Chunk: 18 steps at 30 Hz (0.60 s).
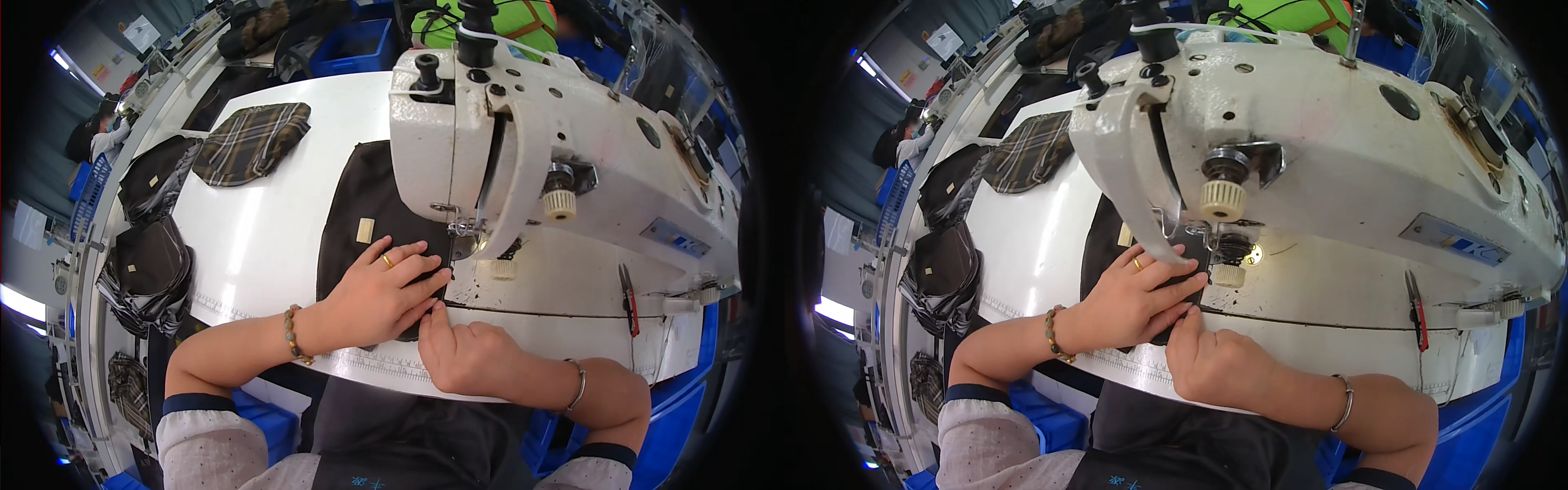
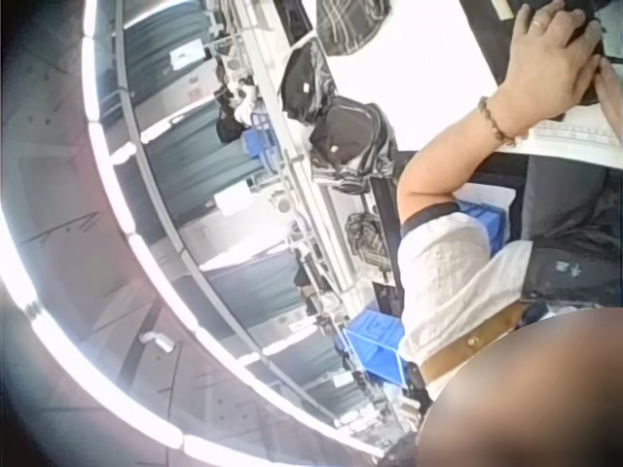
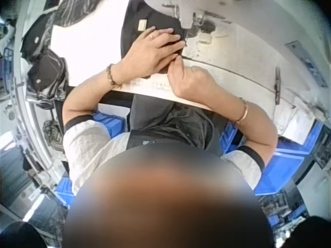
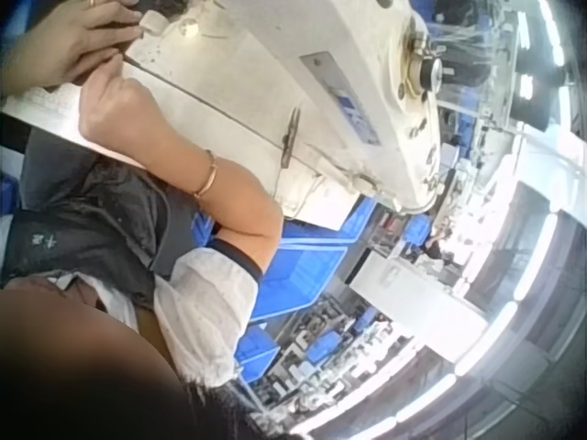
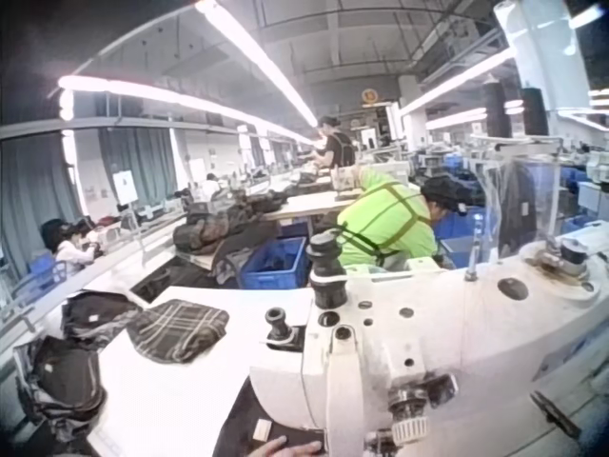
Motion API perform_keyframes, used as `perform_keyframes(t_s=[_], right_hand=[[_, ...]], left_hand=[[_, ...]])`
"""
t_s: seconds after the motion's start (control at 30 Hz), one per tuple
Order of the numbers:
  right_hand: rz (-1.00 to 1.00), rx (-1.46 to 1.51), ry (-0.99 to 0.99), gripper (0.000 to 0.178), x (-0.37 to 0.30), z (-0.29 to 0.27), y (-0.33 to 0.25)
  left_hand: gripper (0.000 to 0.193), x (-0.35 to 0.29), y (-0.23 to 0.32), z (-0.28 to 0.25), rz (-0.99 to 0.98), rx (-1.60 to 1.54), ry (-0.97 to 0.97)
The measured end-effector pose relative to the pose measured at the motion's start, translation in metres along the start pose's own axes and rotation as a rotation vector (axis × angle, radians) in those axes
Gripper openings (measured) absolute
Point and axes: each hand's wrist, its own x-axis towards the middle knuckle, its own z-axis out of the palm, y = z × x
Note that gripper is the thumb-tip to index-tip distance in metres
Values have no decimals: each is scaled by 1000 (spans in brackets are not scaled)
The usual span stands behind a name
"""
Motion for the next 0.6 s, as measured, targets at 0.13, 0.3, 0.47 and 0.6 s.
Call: perform_keyframes(t_s=[0.13,0.3,0.47,0.6], right_hand=[[20,-27,-38,19,0,2,6],[101,-5,-84,24,-2,4,11],[195,15,-151,29,-4,9,18],[239,84,-150,30,-5,10,20]], left_hand=[[33,11,-13,2,50,13,85],[25,27,-29,3,134,21,161],[22,31,-37,0,174,46,141],[24,15,-25,-4,182,54,153]])
